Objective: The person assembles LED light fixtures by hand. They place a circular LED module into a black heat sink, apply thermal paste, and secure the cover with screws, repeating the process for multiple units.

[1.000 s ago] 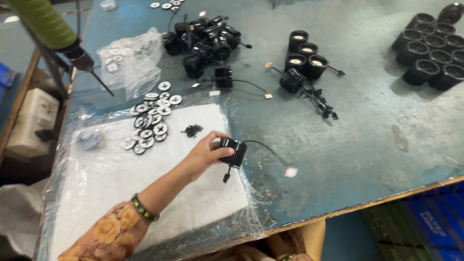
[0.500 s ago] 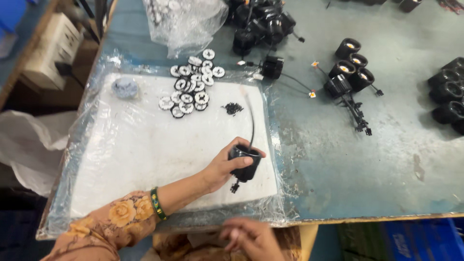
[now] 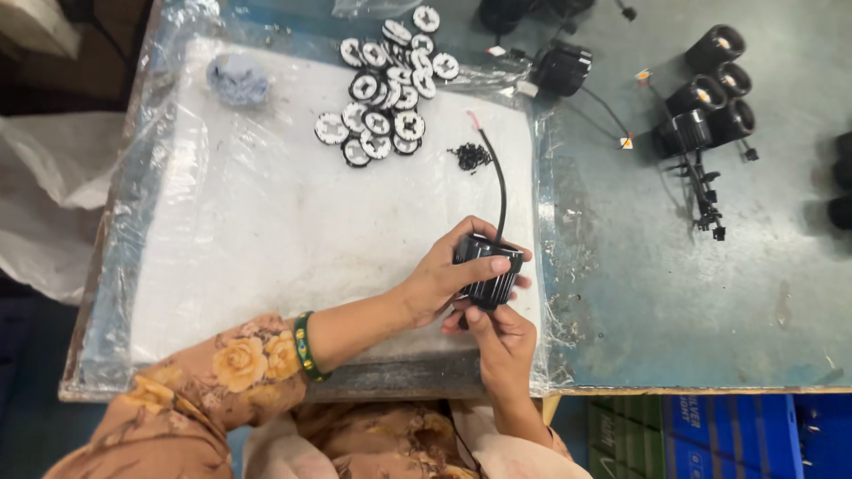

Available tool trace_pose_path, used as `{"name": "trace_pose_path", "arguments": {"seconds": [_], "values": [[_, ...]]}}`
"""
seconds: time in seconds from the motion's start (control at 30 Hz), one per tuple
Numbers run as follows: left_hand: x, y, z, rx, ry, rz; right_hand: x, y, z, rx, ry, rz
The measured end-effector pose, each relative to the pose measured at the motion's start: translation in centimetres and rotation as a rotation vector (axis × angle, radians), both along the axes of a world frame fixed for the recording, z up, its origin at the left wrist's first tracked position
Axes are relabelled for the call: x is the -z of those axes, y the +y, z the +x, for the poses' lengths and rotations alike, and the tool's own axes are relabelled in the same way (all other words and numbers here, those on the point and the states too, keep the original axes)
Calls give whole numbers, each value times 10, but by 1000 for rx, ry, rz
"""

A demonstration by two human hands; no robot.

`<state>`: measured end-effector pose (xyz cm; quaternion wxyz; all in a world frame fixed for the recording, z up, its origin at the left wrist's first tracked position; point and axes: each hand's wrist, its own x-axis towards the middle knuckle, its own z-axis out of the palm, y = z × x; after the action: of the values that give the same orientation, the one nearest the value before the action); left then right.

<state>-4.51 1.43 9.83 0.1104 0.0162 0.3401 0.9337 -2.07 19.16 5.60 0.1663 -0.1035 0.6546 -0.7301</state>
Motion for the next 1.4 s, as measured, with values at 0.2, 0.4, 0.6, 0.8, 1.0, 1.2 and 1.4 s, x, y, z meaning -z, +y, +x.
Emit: {"name": "trace_pose_path", "arguments": {"seconds": [0.2, 0.4, 0.6, 0.8, 1.0, 1.2, 1.4], "values": [[2, 16, 4, -143, 94, -78, 4, 20, 0, -13, -26, 117], [8, 22, 8, -160, 25, -87, -10, 20, 10, 12, -31, 206], [9, 22, 6, -180, 9, -77, -14, 19, 11, 8, -80, 185], [10, 23, 6, -189, 5, -50, -20, 17, 13, 8, -81, 209], [11, 23, 4, -198, -6, -55, -21, 19, 17, 9, -85, 208], [10, 19, 0, -226, -19, -2, -22, 17, 24, 26, -3, 353], [11, 13, -7, -246, -72, 108, -22, 17, 29, 13, 84, 364]]}}
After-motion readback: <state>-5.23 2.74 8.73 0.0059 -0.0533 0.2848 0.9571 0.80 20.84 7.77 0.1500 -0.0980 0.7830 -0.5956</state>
